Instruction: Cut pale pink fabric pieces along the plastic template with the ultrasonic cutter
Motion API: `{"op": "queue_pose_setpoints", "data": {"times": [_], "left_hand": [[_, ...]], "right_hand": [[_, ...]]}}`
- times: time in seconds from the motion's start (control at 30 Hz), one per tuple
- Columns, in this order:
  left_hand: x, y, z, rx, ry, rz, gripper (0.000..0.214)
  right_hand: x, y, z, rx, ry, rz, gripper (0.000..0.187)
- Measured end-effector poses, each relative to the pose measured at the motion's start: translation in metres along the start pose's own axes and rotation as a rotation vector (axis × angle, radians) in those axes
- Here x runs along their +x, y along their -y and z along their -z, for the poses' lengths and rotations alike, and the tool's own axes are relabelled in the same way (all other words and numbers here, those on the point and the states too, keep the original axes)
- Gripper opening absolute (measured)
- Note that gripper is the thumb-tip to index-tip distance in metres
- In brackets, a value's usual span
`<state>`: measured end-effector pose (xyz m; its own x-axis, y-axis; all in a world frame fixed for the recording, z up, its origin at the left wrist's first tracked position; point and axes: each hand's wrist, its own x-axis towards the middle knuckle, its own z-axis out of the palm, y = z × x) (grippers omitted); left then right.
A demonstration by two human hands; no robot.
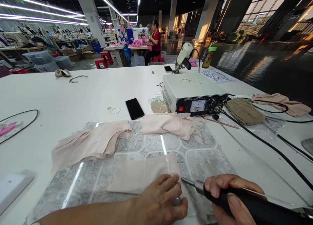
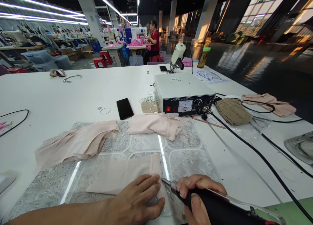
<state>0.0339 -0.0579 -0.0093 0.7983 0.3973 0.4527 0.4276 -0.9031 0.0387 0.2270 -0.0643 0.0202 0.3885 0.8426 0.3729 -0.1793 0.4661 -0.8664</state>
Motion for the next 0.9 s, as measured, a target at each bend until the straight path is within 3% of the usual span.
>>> {"op": "queue_pose_setpoints", "data": {"times": [0.2,0.33,0.67,0.8,0.9], "left_hand": [[-0.001,0.0,-0.002,0.0,0.024,-0.006,0.018],[-0.001,0.0,-0.003,-0.014,-0.004,0.0,0.016],[0.003,0.0,0.002,-0.016,0.037,0.006,0.018],[0.004,0.005,0.016,-0.138,0.099,0.013,0.021],[-0.01,0.014,0.03,-0.146,0.095,0.123,0.028]], "right_hand": [[0.004,-0.001,0.001,-0.045,0.099,0.046,0.013],[0.006,0.001,0.001,-0.049,0.098,0.058,0.012],[0.005,0.012,0.0,0.052,-0.113,0.031,0.013],[-0.002,0.008,0.005,0.069,-0.097,-0.048,0.012],[-0.007,0.0,0.022,0.085,-0.172,-0.059,0.014]]}}
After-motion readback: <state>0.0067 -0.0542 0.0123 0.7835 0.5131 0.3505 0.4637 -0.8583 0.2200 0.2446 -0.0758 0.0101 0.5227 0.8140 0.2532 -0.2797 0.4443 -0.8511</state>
